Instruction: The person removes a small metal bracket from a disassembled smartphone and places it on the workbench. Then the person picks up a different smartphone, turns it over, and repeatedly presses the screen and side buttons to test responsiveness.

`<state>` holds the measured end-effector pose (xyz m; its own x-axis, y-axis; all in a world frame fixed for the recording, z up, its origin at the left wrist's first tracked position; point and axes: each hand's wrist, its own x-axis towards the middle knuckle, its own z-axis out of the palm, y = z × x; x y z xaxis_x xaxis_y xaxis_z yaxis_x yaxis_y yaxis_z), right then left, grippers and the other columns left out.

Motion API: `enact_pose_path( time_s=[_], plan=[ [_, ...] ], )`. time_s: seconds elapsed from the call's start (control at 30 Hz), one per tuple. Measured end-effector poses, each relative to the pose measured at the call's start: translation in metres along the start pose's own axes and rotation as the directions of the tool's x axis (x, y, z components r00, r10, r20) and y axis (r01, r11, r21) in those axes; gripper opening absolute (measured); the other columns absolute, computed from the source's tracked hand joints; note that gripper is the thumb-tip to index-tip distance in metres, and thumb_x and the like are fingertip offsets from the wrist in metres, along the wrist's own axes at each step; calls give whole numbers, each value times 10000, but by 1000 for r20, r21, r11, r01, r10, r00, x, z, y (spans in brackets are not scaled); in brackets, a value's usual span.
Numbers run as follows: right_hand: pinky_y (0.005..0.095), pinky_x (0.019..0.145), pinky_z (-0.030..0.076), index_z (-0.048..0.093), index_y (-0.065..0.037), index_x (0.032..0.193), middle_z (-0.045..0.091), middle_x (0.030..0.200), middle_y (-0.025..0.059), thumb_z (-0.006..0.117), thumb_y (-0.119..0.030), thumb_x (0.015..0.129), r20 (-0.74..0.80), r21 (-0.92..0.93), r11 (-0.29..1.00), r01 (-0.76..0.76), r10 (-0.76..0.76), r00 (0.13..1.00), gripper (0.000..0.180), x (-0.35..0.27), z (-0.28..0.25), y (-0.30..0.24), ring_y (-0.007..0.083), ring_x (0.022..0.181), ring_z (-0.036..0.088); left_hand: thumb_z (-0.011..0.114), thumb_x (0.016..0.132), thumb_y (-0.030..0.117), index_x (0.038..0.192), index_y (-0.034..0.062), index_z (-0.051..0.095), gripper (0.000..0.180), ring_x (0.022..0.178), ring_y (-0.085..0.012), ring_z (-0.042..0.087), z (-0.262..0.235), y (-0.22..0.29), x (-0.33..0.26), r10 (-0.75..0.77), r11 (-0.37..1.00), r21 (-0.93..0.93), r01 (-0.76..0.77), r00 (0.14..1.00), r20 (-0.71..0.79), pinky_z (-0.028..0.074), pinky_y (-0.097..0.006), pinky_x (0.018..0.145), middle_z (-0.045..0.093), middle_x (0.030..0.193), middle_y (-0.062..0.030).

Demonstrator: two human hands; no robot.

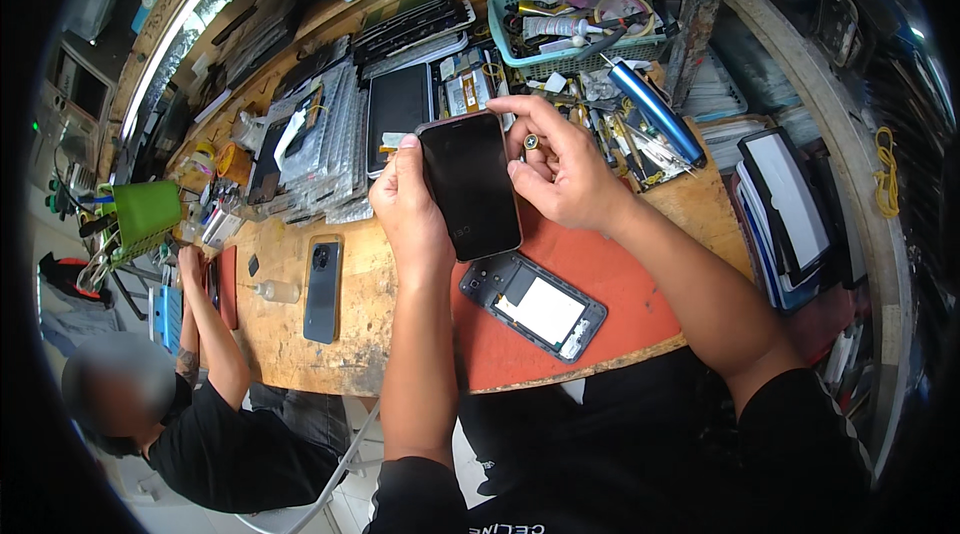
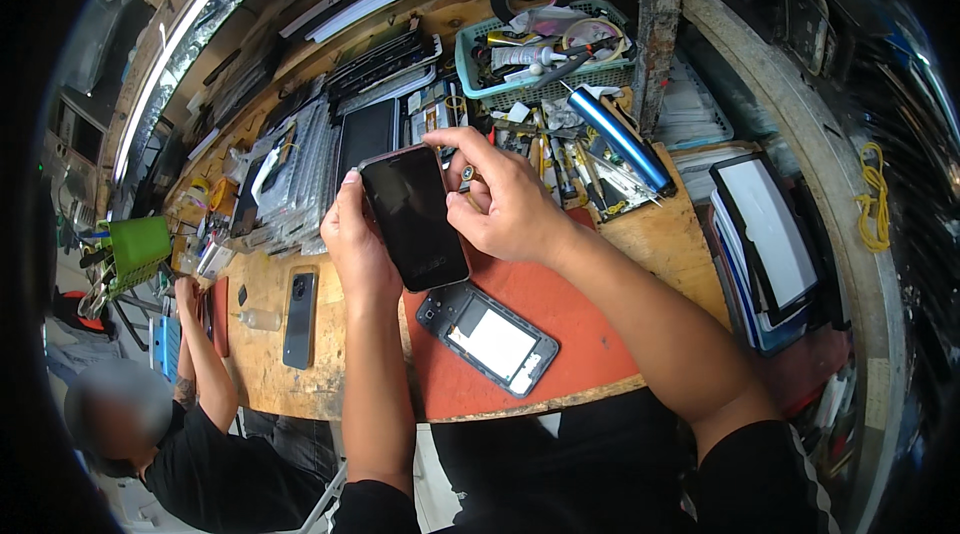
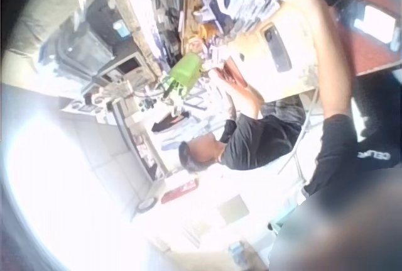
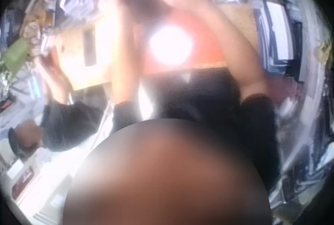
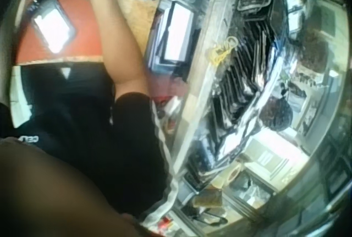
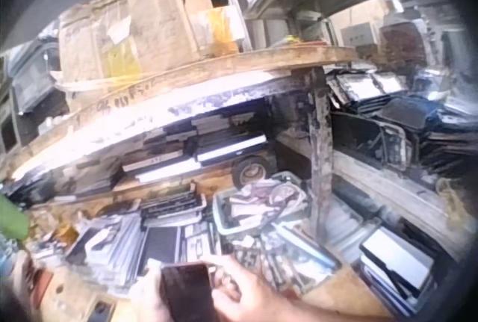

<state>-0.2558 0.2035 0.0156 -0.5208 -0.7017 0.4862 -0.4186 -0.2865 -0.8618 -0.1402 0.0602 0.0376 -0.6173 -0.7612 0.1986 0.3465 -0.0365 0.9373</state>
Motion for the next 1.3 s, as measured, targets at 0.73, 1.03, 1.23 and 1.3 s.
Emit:
enact_pose_path(
  time_s=[0.73, 1.03, 1.23, 1.3],
  plan=[
    [196, 536, 306, 504, -48, 1460, 570, 920, -3, 661, 54, 888, -51, -26, 998, 62, -64, 997, 602, -2, 2, 2, 1, 576, 347, 545, 1136, 285, 970, -19, 751, 403, 752, -59, 610, 0, -4, -5, 53, 997, 50, -53, 999, 8, 506, -236, 687, 723, 875, -27],
    [214, 589, 350, 331, -80, 1619, 537, 997, 20, 649, 67, 816, 70, -30, 999, -35, 37, 997, 876, -2, 3, -1, 42, 633, 386, 549, 1135, 294, 968, -9, 743, 397, 743, -58, 617, -1, -3, -1, 54, 999, 5, -54, 998, -11, 513, -229, 680, 726, 877, -27],
    [233, 596, 362, 248, -88, 1647, 517, 962, 15, 646, 59, 863, 108, -20, 999, -35, 37, 993, 892, -6, 8, 4, 56, 686, 419, 555, 1132, 301, 942, 0, 734, 399, 734, -53, 605, -2, -8, -1, 48, 999, 11, -48, 998, -39, 502, -234, 661, 721, 872, -24],
    [223, 639, 380, 261, -82, 1648, 513, 930, 8, 631, 53, 934, 104, 43, 996, -75, 70, 992, 815, -3, 8, 4, 51, 739, 448, 554, 1133, 299, 942, 1, 734, 397, 735, -53, 605, -2, -6, -2, 50, 999, 19, -49, 998, -35, 501, -234, 660, 721, 875, -25]
  ],
)
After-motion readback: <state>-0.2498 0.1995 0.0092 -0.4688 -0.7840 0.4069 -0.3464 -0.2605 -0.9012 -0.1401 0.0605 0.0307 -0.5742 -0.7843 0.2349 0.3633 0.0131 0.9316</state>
